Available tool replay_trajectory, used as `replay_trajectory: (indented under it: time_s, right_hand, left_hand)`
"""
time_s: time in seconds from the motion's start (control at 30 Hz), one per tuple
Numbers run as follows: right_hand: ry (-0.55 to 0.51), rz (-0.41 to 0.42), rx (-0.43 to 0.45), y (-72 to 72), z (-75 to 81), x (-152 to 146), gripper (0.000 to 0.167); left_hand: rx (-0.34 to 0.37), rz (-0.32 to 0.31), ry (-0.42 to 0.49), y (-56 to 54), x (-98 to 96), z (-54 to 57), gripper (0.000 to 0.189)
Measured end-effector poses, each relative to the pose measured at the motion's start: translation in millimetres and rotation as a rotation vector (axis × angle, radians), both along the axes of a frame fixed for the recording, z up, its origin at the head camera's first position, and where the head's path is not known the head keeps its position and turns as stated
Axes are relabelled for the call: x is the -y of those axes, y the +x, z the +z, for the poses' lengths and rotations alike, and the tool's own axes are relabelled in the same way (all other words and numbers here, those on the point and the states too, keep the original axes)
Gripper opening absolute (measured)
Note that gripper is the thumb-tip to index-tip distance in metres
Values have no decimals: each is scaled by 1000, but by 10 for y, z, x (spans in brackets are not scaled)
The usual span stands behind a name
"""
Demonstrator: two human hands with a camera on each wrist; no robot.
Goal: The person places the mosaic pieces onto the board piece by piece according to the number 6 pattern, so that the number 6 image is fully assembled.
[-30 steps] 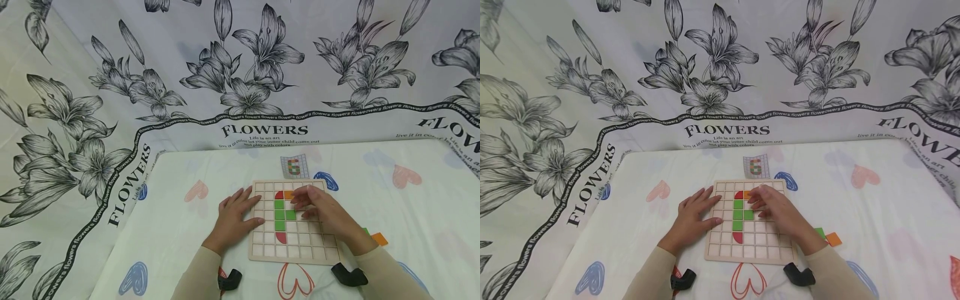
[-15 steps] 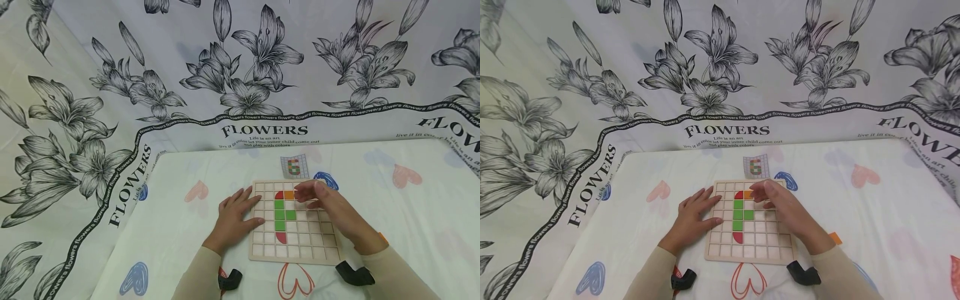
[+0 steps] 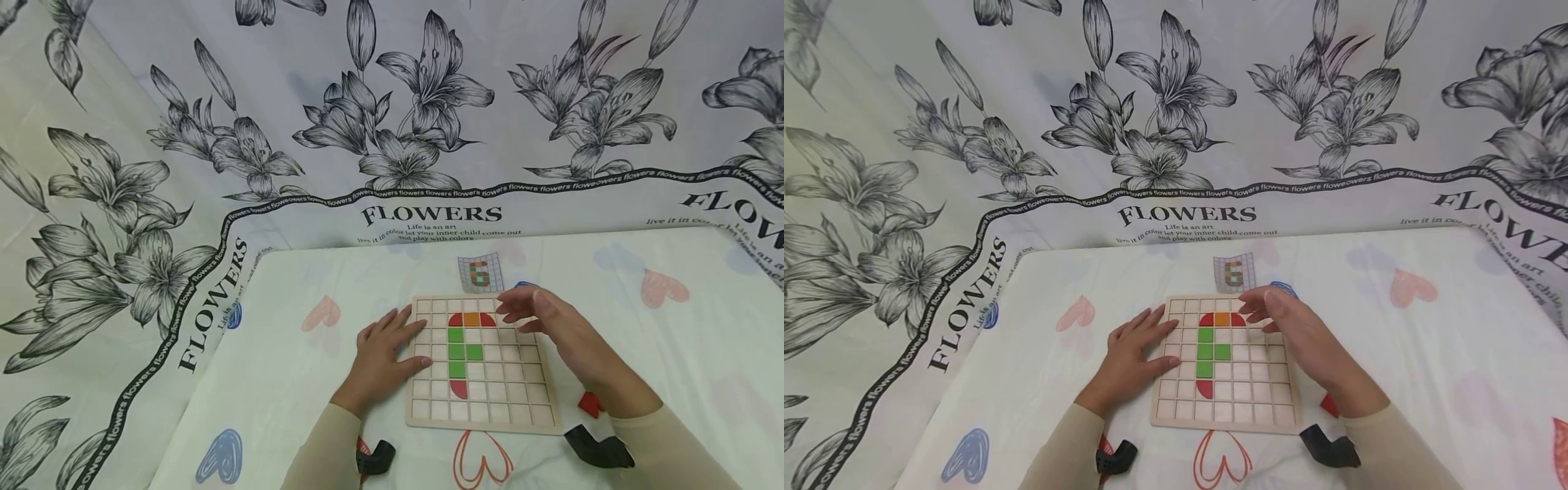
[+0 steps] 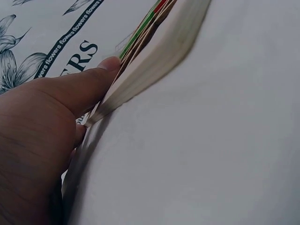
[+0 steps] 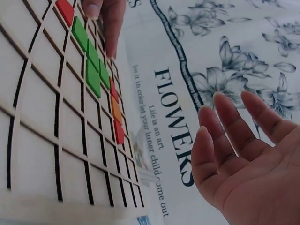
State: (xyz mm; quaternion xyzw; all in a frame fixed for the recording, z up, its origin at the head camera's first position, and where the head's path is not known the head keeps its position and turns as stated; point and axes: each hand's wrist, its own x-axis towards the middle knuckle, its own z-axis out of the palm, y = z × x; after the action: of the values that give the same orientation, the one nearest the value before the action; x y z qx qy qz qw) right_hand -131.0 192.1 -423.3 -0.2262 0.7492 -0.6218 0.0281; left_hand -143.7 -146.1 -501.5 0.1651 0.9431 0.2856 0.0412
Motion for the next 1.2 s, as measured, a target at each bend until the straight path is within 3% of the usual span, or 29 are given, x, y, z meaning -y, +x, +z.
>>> replay_trajectory:
  time_s: [0.37, 0.67, 1.2]
  right_hand:
    - [63, -25, -39, 67, -98, -259, 44]
    - [156, -61, 45, 142, -228, -451, 42]
    - [287, -29, 157, 204, -497, -878, 38]
  left_hand:
    - [0, 4, 4, 20, 9, -1, 70]
    - [-7, 7, -8, 12, 16, -23, 71]
    - [-7, 10, 3, 7, -8, -21, 71]
